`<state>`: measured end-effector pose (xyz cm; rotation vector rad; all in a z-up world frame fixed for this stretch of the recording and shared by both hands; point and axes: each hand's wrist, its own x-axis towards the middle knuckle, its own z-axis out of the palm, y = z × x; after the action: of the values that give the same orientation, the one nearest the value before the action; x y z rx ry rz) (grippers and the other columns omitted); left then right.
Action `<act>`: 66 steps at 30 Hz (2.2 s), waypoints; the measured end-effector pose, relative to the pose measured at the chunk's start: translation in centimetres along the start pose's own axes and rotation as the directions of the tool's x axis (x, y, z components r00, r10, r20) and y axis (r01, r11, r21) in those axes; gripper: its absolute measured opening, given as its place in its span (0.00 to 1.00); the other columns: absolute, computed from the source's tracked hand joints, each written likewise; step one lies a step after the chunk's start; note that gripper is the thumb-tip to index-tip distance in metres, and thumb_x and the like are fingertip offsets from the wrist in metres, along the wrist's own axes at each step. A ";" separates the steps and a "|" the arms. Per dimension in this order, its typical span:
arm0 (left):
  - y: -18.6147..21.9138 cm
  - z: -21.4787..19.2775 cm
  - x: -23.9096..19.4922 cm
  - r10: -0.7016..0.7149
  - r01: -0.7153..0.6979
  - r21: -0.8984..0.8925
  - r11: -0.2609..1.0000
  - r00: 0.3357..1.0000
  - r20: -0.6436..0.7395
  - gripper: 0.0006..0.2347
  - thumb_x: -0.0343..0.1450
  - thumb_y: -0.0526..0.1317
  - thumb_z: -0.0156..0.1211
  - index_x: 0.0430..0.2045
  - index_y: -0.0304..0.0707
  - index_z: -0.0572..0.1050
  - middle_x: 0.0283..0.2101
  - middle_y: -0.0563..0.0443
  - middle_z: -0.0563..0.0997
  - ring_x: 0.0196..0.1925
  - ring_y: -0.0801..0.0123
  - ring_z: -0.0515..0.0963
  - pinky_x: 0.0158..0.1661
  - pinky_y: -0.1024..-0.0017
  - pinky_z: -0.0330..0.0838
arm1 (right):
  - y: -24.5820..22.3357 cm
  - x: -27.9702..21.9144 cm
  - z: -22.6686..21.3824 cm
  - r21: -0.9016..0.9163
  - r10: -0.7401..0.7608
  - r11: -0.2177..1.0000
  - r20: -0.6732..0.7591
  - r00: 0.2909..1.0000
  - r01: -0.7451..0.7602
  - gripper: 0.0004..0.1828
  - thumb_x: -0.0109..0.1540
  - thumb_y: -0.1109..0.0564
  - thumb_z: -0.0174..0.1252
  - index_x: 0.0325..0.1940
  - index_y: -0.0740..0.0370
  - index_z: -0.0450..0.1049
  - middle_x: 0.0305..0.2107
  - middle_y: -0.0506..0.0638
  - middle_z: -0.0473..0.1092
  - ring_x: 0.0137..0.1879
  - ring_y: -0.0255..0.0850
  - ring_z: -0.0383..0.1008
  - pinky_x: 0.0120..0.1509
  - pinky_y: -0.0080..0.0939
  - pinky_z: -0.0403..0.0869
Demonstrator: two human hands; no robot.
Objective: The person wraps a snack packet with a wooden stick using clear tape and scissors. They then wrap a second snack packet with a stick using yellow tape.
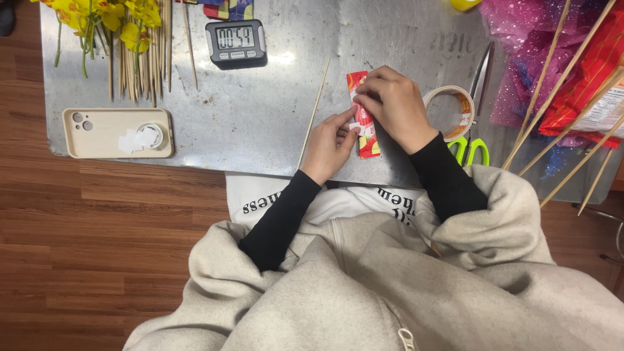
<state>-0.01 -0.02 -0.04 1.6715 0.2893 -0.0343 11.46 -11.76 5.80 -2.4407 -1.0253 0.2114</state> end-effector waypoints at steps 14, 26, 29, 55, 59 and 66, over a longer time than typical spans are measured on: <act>0.6 -0.2 0.0 -0.011 0.011 -0.001 1.000 1.000 0.018 0.17 0.69 0.32 0.56 0.53 0.26 0.68 0.31 0.38 0.76 0.35 0.63 0.79 0.34 0.72 0.80 | -0.4 0.0 0.2 -0.246 -0.044 0.967 0.074 0.996 0.061 0.03 0.58 0.62 0.63 0.36 0.60 0.79 0.34 0.55 0.73 0.40 0.47 0.77 0.42 0.39 0.74; 0.5 -0.2 0.0 -0.013 0.013 -0.007 1.000 1.000 0.026 0.18 0.69 0.32 0.56 0.53 0.27 0.68 0.31 0.38 0.76 0.35 0.64 0.79 0.34 0.72 0.80 | -0.6 0.4 -0.5 -0.189 -0.051 0.980 0.085 0.995 0.067 0.02 0.58 0.62 0.63 0.35 0.62 0.79 0.33 0.55 0.72 0.38 0.50 0.77 0.40 0.42 0.75; 0.6 -0.2 0.1 -0.016 0.016 -0.005 1.000 0.999 0.029 0.18 0.69 0.32 0.56 0.53 0.26 0.68 0.31 0.38 0.76 0.35 0.64 0.79 0.34 0.73 0.80 | -0.6 0.3 -0.2 -0.203 -0.025 0.978 0.085 0.996 0.042 0.03 0.57 0.61 0.64 0.34 0.61 0.78 0.32 0.54 0.72 0.37 0.49 0.77 0.39 0.41 0.75; -0.7 0.3 0.0 0.002 -0.002 -0.028 1.000 1.000 0.010 0.18 0.69 0.32 0.57 0.53 0.28 0.68 0.31 0.39 0.76 0.35 0.64 0.79 0.33 0.73 0.80 | 0.9 -0.1 0.5 -0.136 0.051 0.989 -0.036 0.998 -0.055 0.03 0.57 0.66 0.58 0.32 0.67 0.69 0.27 0.57 0.66 0.33 0.59 0.75 0.32 0.49 0.74; 0.2 0.0 -0.4 0.011 -0.010 0.033 0.999 1.000 -0.022 0.15 0.69 0.37 0.54 0.51 0.42 0.71 0.29 0.57 0.74 0.29 0.75 0.76 0.35 0.79 0.76 | 2.3 -1.3 -0.7 0.314 0.256 0.926 -0.115 0.960 -0.209 0.04 0.62 0.66 0.56 0.36 0.63 0.67 0.33 0.53 0.69 0.38 0.39 0.72 0.44 0.33 0.76; 1.5 -1.1 -1.1 -0.033 0.004 -0.304 0.953 0.995 -0.090 0.08 0.68 0.33 0.59 0.39 0.32 0.76 0.31 0.44 0.78 0.36 0.68 0.81 0.37 0.79 0.78 | -1.0 -4.1 -1.6 0.753 0.413 0.586 0.041 0.910 -0.300 0.06 0.57 0.72 0.55 0.36 0.72 0.65 0.30 0.59 0.70 0.31 0.39 0.75 0.36 0.34 0.77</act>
<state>-0.87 0.74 1.77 1.3659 0.3627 0.0728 8.42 -14.65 7.56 -1.8037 -0.2455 0.4853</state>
